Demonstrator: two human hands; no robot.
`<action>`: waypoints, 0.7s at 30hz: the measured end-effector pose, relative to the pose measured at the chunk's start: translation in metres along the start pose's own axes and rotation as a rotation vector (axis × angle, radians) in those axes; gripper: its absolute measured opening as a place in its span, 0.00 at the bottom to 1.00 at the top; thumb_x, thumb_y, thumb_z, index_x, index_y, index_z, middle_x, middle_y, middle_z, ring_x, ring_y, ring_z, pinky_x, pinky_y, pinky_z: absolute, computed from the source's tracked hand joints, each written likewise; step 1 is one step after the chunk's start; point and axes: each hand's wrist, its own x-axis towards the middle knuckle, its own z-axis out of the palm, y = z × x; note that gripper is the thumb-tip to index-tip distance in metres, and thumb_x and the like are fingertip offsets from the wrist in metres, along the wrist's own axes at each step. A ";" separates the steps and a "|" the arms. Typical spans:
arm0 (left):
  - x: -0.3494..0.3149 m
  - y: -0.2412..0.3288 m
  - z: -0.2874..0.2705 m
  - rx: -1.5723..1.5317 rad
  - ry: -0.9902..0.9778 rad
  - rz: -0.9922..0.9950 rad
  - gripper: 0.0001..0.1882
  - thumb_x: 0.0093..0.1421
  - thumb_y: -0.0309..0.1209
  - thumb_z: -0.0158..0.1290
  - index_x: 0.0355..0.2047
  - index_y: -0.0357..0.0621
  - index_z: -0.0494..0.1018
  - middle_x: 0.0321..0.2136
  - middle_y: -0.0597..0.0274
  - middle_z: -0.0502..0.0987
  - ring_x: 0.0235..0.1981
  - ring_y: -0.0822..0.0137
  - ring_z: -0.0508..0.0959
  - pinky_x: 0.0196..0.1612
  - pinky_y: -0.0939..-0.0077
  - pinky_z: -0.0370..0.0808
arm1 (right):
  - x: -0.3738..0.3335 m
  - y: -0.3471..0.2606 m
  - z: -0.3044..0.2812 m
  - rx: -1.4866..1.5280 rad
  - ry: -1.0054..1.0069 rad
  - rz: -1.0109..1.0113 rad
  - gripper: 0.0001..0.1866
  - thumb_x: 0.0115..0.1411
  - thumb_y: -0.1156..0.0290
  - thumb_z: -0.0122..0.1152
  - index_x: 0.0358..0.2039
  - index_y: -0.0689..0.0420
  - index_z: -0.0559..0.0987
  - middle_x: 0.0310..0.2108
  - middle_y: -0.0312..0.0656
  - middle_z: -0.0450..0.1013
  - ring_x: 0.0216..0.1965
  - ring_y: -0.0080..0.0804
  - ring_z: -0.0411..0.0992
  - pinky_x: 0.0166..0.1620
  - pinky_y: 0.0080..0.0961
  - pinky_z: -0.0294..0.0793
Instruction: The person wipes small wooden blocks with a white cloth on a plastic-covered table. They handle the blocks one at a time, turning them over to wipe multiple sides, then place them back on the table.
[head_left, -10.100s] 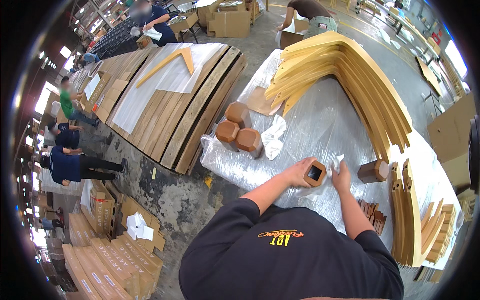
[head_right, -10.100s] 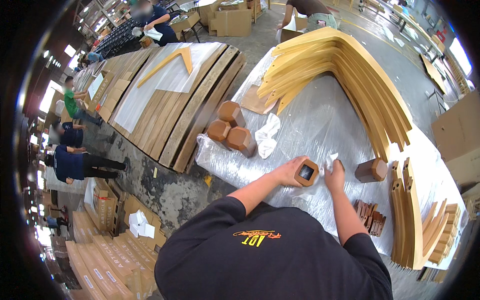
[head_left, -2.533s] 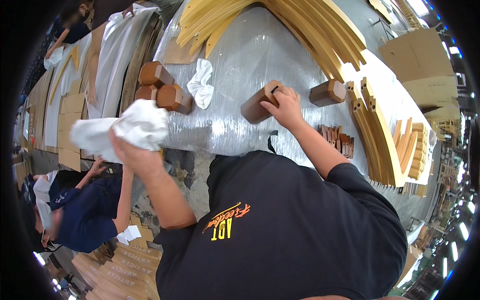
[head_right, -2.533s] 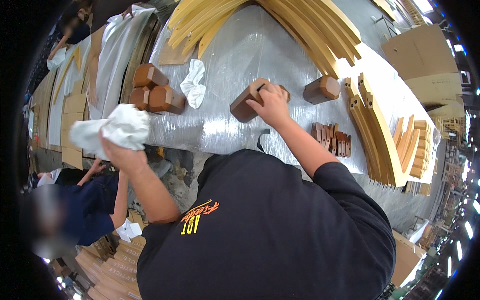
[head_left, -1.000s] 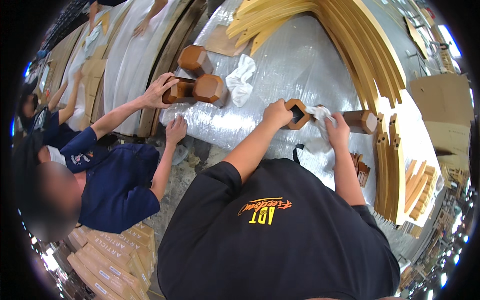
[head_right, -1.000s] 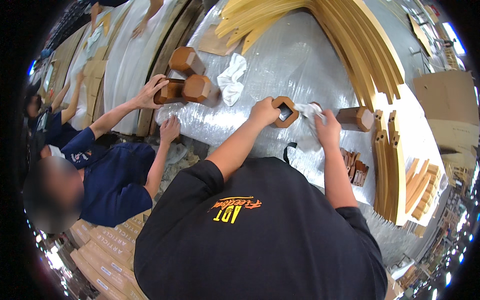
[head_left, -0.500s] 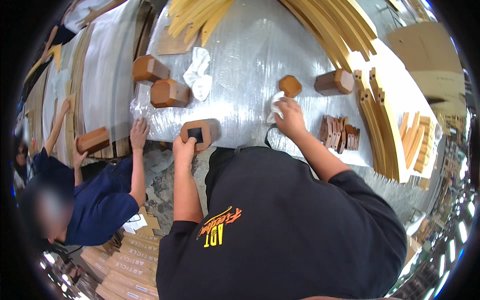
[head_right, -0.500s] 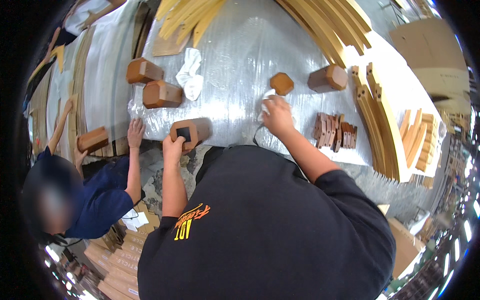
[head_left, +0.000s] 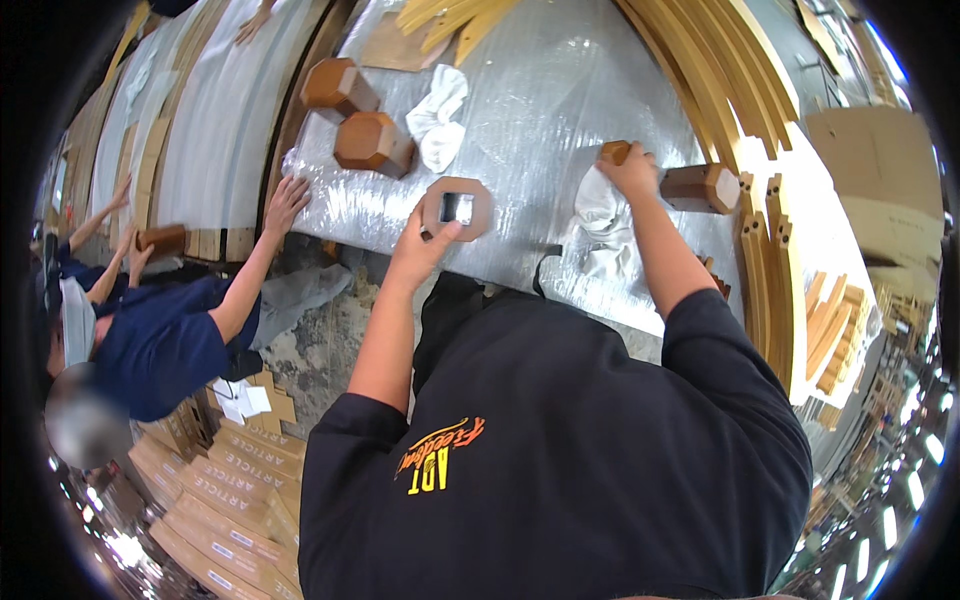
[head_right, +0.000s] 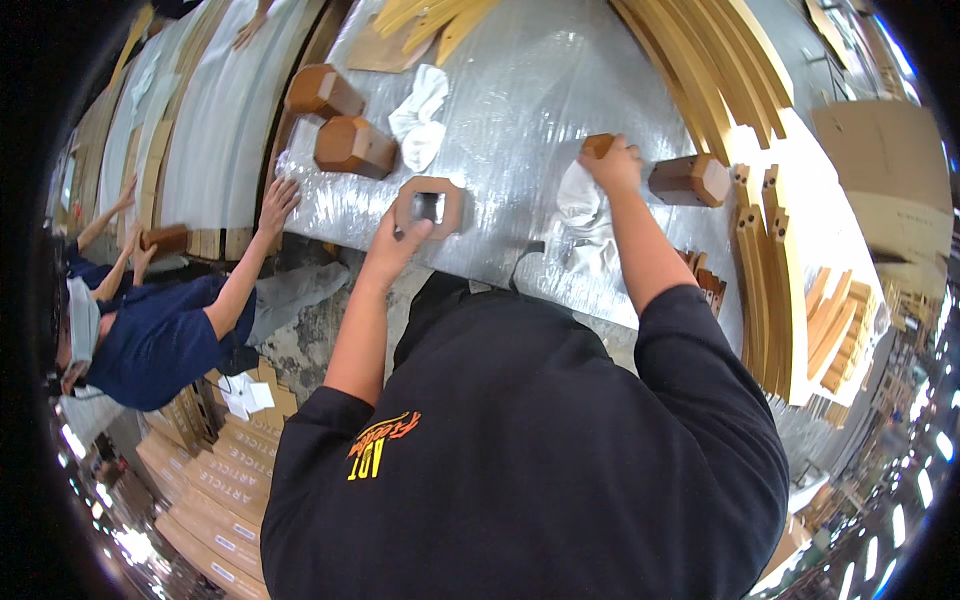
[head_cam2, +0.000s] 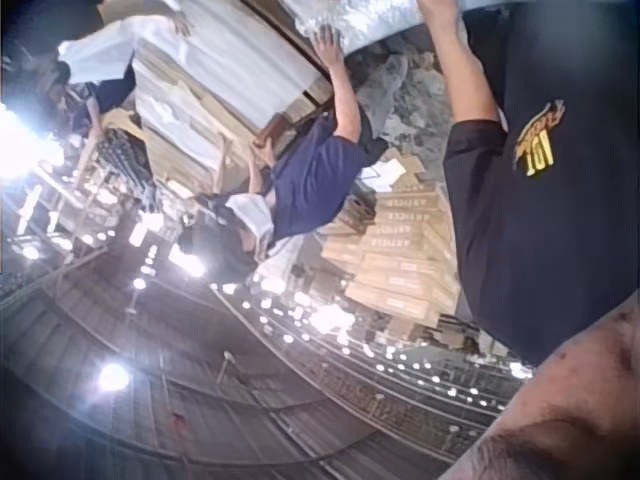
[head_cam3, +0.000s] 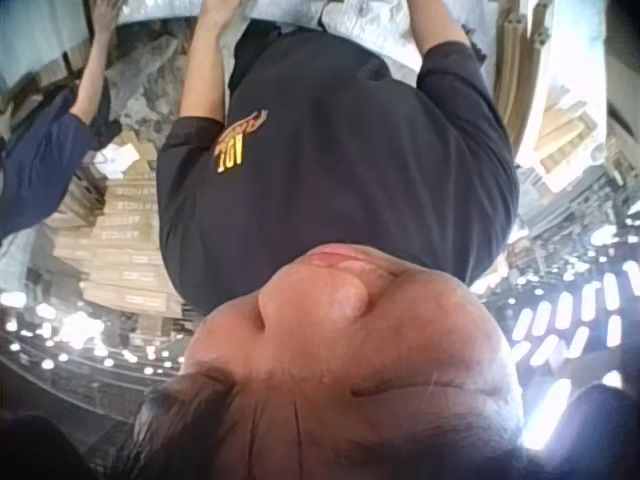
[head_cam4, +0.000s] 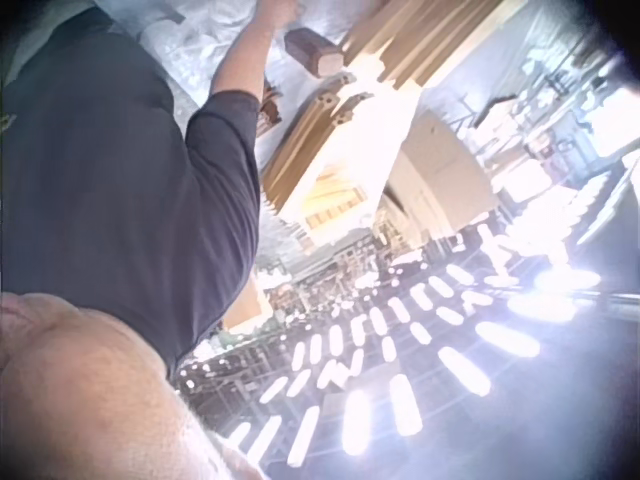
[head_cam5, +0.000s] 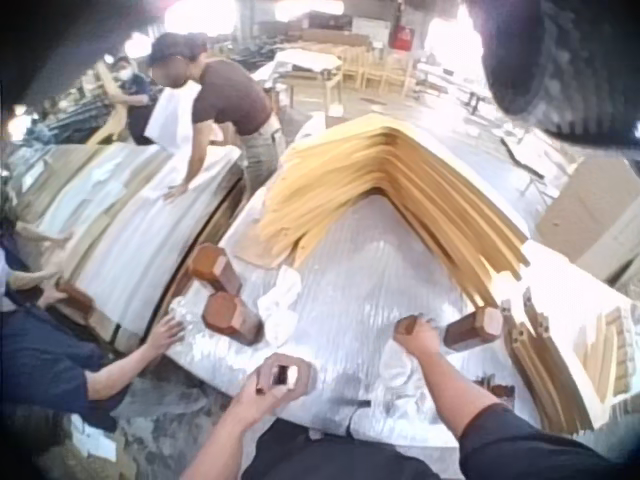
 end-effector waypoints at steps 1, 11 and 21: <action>-0.007 -0.005 -0.002 0.033 0.006 0.030 0.46 0.61 0.42 0.70 0.73 0.37 0.61 0.65 0.49 0.73 0.65 0.59 0.73 0.67 0.62 0.70 | -0.007 -0.014 -0.013 0.013 0.005 -0.017 0.59 0.47 0.38 0.79 0.71 0.58 0.64 0.64 0.63 0.66 0.64 0.66 0.68 0.64 0.53 0.73; -0.007 -0.004 -0.004 0.365 0.108 0.253 0.69 0.49 0.48 0.78 0.80 0.43 0.45 0.76 0.40 0.55 0.77 0.46 0.57 0.76 0.53 0.59 | -0.037 -0.037 -0.121 -0.120 -0.625 -0.049 0.57 0.46 0.38 0.83 0.67 0.62 0.70 0.39 0.51 0.81 0.35 0.43 0.81 0.33 0.42 0.83; 0.035 0.064 0.028 0.862 0.075 0.178 0.52 0.45 0.42 0.73 0.71 0.52 0.63 0.71 0.41 0.58 0.68 0.36 0.62 0.67 0.40 0.71 | -0.090 -0.017 -0.108 0.687 -0.488 -0.084 0.44 0.61 0.46 0.75 0.69 0.60 0.70 0.35 0.38 0.76 0.31 0.25 0.73 0.36 0.27 0.81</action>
